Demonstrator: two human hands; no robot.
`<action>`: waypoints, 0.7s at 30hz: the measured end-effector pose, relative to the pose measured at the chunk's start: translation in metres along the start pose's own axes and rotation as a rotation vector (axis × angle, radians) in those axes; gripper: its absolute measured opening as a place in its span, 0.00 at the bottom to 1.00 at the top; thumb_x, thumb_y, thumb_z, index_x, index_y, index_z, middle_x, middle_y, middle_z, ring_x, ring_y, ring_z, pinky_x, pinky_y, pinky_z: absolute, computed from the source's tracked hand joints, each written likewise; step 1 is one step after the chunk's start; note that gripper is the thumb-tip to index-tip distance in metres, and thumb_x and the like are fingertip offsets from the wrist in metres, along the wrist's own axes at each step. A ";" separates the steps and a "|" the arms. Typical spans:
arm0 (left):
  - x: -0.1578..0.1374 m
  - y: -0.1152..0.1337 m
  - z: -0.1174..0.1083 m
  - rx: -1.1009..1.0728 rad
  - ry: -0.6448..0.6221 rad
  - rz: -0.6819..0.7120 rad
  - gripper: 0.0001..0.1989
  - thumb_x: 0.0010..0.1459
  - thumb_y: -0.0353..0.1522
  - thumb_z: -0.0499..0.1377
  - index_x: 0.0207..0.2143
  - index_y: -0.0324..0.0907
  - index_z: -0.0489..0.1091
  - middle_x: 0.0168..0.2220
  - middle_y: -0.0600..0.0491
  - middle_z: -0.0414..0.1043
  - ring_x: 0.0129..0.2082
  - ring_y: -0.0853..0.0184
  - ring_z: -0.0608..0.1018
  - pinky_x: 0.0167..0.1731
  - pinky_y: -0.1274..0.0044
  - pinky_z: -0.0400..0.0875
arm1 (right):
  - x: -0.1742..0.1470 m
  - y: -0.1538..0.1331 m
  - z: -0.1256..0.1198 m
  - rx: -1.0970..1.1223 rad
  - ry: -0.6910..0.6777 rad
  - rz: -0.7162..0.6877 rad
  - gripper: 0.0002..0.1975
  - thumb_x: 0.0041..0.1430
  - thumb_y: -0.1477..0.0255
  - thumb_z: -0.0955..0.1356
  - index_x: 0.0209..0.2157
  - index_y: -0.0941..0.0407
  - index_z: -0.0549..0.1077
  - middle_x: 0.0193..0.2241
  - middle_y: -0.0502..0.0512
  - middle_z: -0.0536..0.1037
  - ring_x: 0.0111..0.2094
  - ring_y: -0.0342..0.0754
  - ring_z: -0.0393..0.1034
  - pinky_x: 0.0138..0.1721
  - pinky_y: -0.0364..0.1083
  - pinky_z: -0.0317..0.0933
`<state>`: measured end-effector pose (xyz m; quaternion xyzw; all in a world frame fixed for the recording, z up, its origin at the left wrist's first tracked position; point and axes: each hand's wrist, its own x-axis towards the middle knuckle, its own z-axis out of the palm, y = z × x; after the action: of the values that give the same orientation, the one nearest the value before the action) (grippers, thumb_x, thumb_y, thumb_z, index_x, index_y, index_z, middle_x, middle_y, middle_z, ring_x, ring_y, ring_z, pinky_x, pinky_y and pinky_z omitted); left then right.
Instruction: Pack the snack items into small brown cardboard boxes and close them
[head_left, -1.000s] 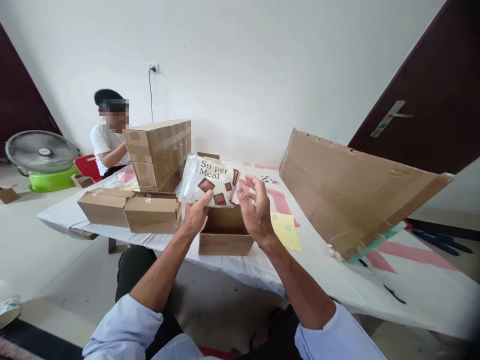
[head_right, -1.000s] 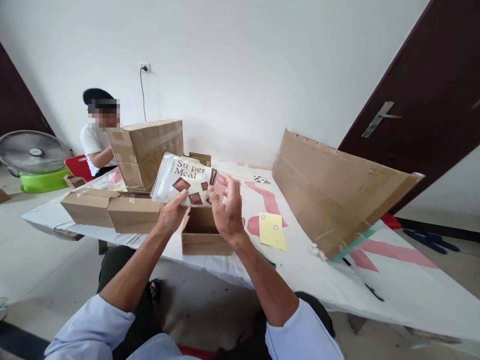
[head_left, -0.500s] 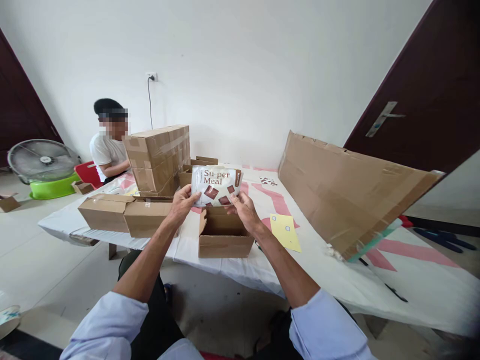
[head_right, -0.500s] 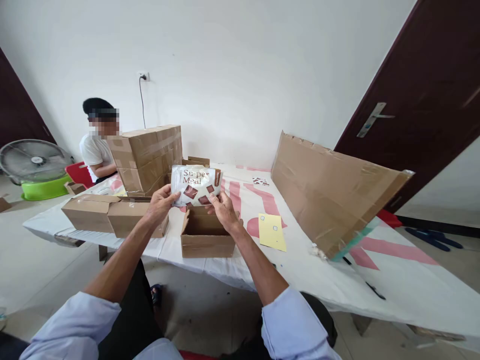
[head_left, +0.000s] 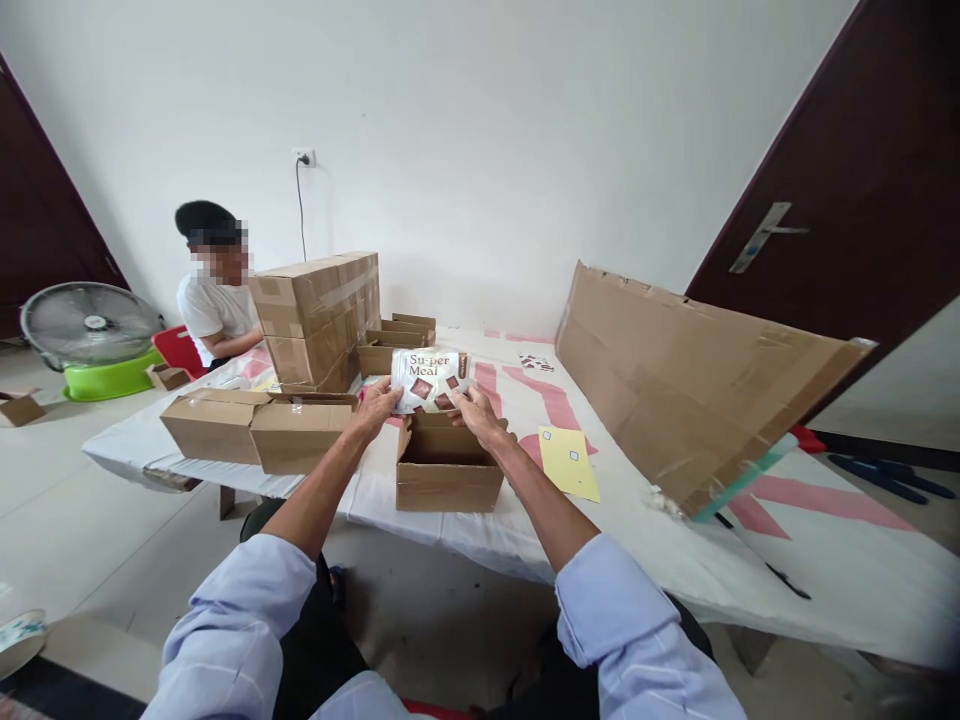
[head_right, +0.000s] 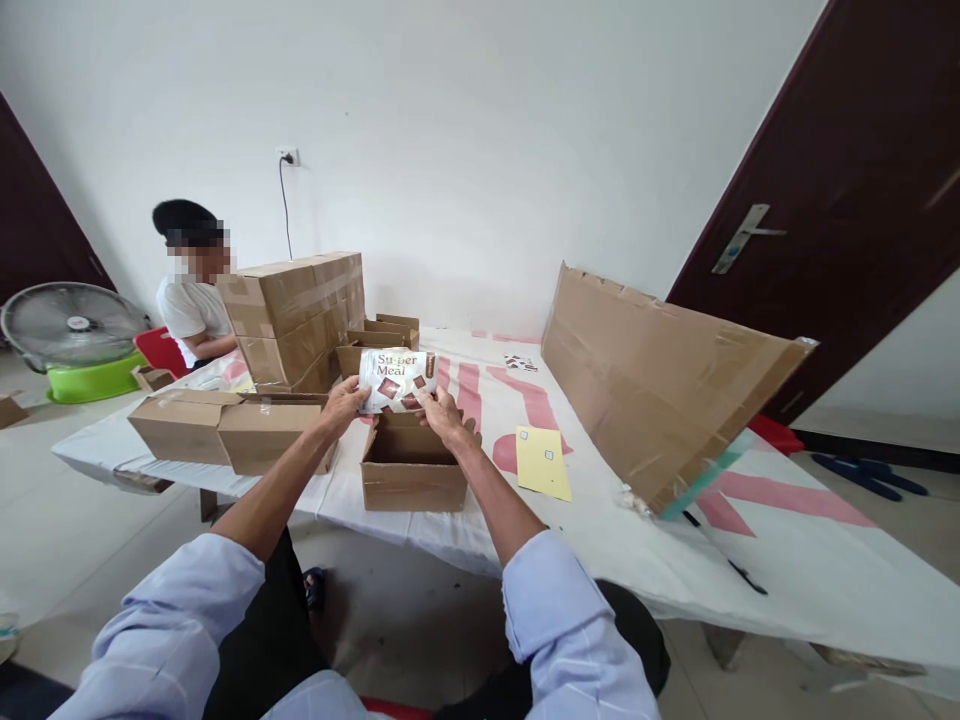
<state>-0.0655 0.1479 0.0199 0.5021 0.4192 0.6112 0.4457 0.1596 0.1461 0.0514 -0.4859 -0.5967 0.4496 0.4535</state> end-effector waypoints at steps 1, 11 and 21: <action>-0.001 0.000 0.000 0.006 0.003 -0.004 0.22 0.48 0.44 0.70 0.42 0.43 0.75 0.28 0.56 0.78 0.23 0.66 0.77 0.21 0.78 0.69 | 0.000 0.000 0.000 0.001 0.002 0.001 0.09 0.71 0.64 0.70 0.40 0.55 0.73 0.42 0.57 0.87 0.29 0.42 0.78 0.24 0.38 0.69; -0.001 0.054 0.009 0.028 -0.006 0.060 0.18 0.49 0.38 0.72 0.41 0.42 0.75 0.33 0.54 0.81 0.27 0.67 0.79 0.27 0.78 0.76 | 0.001 -0.023 -0.008 0.070 -0.015 -0.092 0.10 0.69 0.63 0.73 0.42 0.53 0.73 0.43 0.57 0.87 0.32 0.46 0.80 0.29 0.42 0.75; 0.013 0.198 0.007 0.171 -0.286 0.776 0.27 0.59 0.46 0.75 0.55 0.48 0.74 0.46 0.52 0.82 0.52 0.54 0.85 0.48 0.65 0.84 | -0.008 -0.130 -0.054 0.116 -0.151 -0.755 0.29 0.56 0.46 0.81 0.48 0.53 0.79 0.45 0.55 0.86 0.49 0.54 0.83 0.43 0.49 0.82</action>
<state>-0.0848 0.1107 0.2141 0.7377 0.1822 0.6208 0.1927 0.1907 0.1273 0.1871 -0.1711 -0.7389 0.3185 0.5685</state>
